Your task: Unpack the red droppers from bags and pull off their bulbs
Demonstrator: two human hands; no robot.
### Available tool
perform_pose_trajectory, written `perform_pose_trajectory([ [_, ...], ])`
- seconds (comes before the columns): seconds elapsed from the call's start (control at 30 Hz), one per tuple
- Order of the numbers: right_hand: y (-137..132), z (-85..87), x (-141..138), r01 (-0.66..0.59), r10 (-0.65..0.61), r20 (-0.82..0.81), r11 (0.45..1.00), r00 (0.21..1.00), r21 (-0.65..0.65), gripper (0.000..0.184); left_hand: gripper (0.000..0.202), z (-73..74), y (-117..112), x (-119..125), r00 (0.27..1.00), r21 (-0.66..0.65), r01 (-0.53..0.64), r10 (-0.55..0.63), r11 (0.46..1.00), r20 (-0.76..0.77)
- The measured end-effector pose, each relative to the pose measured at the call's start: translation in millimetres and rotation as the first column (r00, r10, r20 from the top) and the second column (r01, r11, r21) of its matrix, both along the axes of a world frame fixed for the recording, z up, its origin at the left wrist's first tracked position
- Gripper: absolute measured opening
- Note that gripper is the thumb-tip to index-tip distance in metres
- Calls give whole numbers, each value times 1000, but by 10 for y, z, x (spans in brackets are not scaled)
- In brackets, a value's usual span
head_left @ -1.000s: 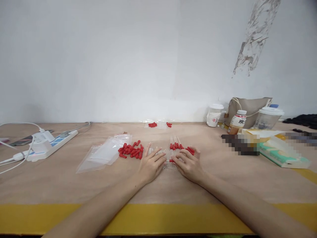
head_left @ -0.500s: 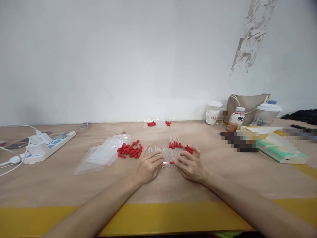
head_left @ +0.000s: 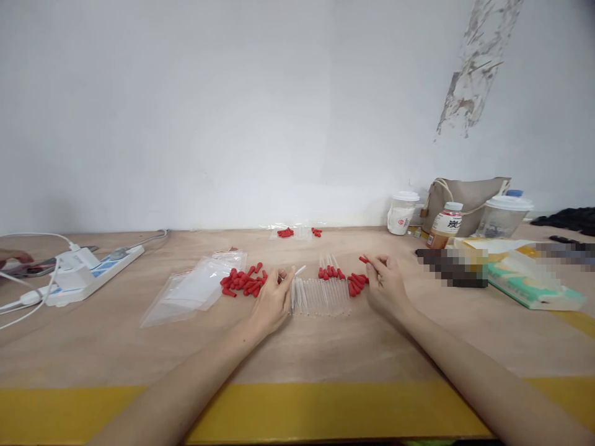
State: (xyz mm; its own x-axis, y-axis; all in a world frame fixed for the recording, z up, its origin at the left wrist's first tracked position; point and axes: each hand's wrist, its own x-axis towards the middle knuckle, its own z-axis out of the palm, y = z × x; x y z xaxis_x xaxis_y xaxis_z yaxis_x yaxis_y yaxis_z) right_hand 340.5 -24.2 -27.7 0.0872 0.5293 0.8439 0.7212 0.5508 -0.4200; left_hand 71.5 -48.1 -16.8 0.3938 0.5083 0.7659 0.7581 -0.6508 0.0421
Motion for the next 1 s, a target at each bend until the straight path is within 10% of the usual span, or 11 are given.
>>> perform_pose_trajectory([
  [0.27, 74, -7, 155, -3, -16, -84, 975, 996, -222, 29, 38, -86, 83, 64, 996, 21, 85, -86, 996, 12],
  [0.57, -46, 74, 56, 6, 73, 277, 961, 958, -275, 12, 21, -70, 47, 116, 966, 111, 220, -200, 969, -166],
  [1.0, -103, 43, 17, -41, 129, 360, 970, 924, -242, 21, 20, 14, -38, 179, 886, 58, 315, -272, 947, -375],
])
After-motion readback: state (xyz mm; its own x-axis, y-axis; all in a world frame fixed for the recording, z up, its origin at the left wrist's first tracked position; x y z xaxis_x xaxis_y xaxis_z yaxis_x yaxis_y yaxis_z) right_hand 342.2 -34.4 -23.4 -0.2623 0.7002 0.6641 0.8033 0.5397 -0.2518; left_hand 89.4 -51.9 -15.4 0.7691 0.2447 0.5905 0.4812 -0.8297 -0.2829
